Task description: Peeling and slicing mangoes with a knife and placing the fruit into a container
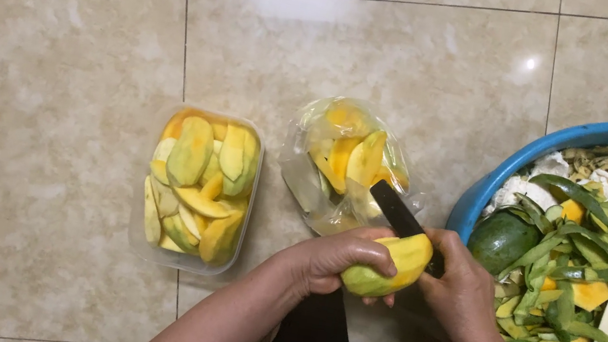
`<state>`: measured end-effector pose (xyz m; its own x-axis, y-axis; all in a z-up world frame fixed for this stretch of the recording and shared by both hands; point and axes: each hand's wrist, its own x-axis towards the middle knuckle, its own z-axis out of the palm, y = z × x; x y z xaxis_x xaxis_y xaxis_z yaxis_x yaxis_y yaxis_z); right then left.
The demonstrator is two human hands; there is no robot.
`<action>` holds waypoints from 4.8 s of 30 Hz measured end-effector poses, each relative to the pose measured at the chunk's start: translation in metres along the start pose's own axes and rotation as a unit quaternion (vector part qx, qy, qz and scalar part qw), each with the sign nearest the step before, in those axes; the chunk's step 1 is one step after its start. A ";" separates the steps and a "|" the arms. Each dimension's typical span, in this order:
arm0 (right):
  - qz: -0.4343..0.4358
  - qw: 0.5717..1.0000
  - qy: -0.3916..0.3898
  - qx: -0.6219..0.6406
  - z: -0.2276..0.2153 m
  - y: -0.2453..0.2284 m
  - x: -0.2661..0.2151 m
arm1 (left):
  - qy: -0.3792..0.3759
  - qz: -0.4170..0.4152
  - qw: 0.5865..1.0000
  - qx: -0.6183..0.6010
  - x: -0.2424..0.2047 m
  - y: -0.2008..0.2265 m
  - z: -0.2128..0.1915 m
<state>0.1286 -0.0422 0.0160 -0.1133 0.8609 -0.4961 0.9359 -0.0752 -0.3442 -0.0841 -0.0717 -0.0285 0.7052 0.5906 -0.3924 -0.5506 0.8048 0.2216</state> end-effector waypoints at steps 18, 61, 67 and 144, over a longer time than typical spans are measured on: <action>0.100 0.784 -0.046 0.611 -0.019 -0.020 0.007 | 0.151 0.127 0.911 0.363 -0.009 0.025 0.056; -0.037 0.982 -0.140 0.122 -0.030 -0.024 -0.025 | -0.020 0.321 0.897 -0.303 0.016 0.072 0.015; -0.011 0.986 -0.129 0.108 -0.032 -0.022 -0.019 | 0.068 0.312 0.910 -0.266 0.017 0.075 0.025; -0.150 0.941 -0.078 0.293 -0.014 -0.010 0.031 | 0.121 0.172 0.970 -0.118 0.042 0.019 0.005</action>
<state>0.1209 -0.0072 0.0152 -0.4336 0.8065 -0.4020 0.5151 -0.1442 -0.8449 -0.0627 -0.0313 -0.0367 0.3507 0.7678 -0.5363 -0.8422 0.5090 0.1780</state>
